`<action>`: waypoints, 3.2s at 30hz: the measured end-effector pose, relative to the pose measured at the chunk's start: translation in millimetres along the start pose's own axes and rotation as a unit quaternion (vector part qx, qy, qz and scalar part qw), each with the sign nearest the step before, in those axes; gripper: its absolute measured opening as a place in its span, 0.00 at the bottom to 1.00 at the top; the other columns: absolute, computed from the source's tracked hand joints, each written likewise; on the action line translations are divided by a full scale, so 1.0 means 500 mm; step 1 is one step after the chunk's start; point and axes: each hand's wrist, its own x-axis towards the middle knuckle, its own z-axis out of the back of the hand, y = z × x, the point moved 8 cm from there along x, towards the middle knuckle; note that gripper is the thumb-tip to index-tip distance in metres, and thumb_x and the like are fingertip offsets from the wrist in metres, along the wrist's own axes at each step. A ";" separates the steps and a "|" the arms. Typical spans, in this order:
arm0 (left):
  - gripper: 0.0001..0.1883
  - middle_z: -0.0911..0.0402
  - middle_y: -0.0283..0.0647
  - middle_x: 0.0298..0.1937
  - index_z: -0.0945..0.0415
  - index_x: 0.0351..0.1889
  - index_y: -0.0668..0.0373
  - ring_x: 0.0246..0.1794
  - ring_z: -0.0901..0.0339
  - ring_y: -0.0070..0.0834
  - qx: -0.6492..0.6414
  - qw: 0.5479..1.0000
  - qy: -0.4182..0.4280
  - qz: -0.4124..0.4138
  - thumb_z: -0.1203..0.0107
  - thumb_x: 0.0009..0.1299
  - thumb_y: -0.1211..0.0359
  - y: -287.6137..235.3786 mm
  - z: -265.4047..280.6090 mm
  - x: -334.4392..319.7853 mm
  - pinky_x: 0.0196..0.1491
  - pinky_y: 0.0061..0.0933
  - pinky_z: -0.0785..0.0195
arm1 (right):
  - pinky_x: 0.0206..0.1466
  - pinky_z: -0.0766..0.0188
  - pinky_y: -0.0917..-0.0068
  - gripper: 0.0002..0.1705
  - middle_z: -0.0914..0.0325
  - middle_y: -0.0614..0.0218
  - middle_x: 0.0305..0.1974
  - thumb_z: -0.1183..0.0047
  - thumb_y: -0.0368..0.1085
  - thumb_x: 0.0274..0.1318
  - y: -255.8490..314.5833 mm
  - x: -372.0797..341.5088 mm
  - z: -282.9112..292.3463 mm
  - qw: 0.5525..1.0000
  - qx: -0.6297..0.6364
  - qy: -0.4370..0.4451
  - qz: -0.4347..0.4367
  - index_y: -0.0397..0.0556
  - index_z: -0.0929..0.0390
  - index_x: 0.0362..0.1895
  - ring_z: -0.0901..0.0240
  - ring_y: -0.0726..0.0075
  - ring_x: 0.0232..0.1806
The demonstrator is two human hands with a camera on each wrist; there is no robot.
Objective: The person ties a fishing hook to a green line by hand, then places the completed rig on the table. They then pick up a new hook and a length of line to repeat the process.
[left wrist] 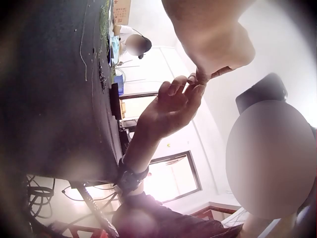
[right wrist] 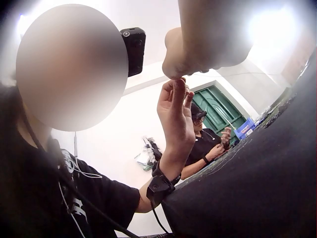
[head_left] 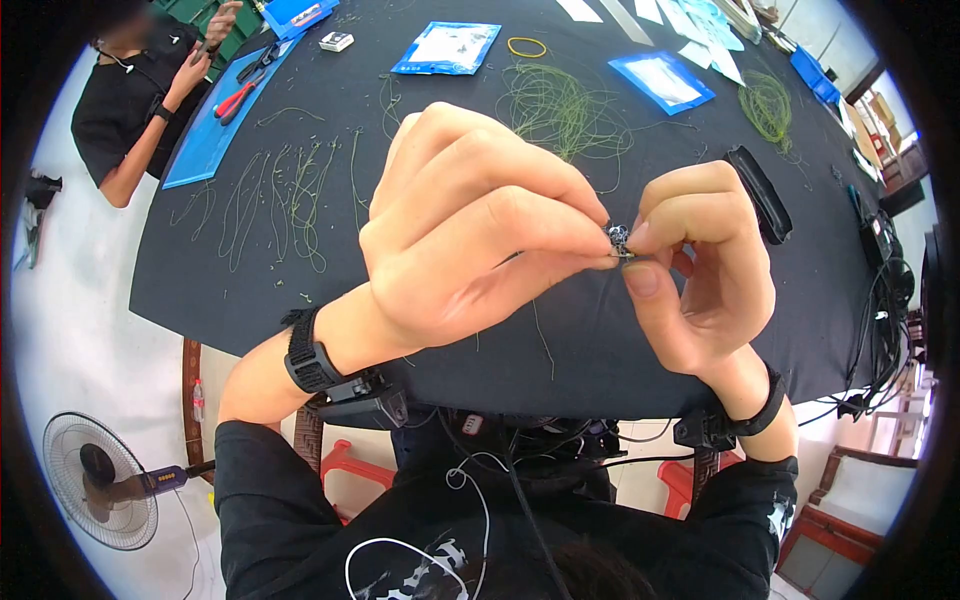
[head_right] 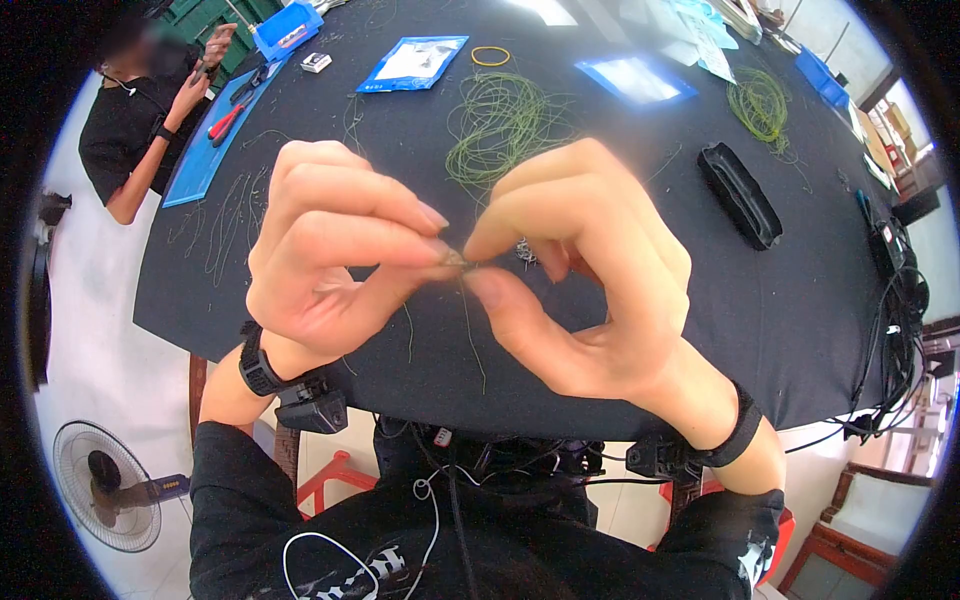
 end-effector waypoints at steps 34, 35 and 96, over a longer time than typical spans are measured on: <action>0.05 0.22 0.31 0.29 0.23 0.27 0.58 0.30 0.31 0.19 -0.143 0.938 -0.165 0.269 0.38 0.56 0.75 0.111 0.009 -0.035 0.34 0.20 0.38 | 0.34 0.36 0.83 0.10 0.27 0.72 0.30 0.49 0.39 0.58 -0.116 -0.006 -0.016 0.917 0.164 0.242 -0.272 0.44 0.25 0.34 0.33 0.82 0.32; 0.04 0.22 0.31 0.29 0.23 0.27 0.58 0.29 0.32 0.17 -0.134 0.938 -0.165 0.273 0.38 0.57 0.73 0.118 0.011 -0.036 0.34 0.20 0.39 | 0.33 0.37 0.83 0.11 0.27 0.73 0.30 0.49 0.40 0.58 -0.122 -0.008 -0.014 0.912 0.171 0.261 -0.266 0.44 0.25 0.33 0.34 0.83 0.32; 0.36 0.29 0.38 0.55 0.38 0.59 0.59 0.57 0.34 0.30 -0.203 0.931 0.255 0.161 0.37 0.50 0.75 0.050 -0.150 -0.062 0.60 0.32 0.43 | 0.21 0.48 0.89 0.11 0.31 0.76 0.23 0.54 0.38 0.60 0.050 0.167 0.056 0.966 -0.144 0.154 -0.152 0.45 0.24 0.33 0.44 0.89 0.20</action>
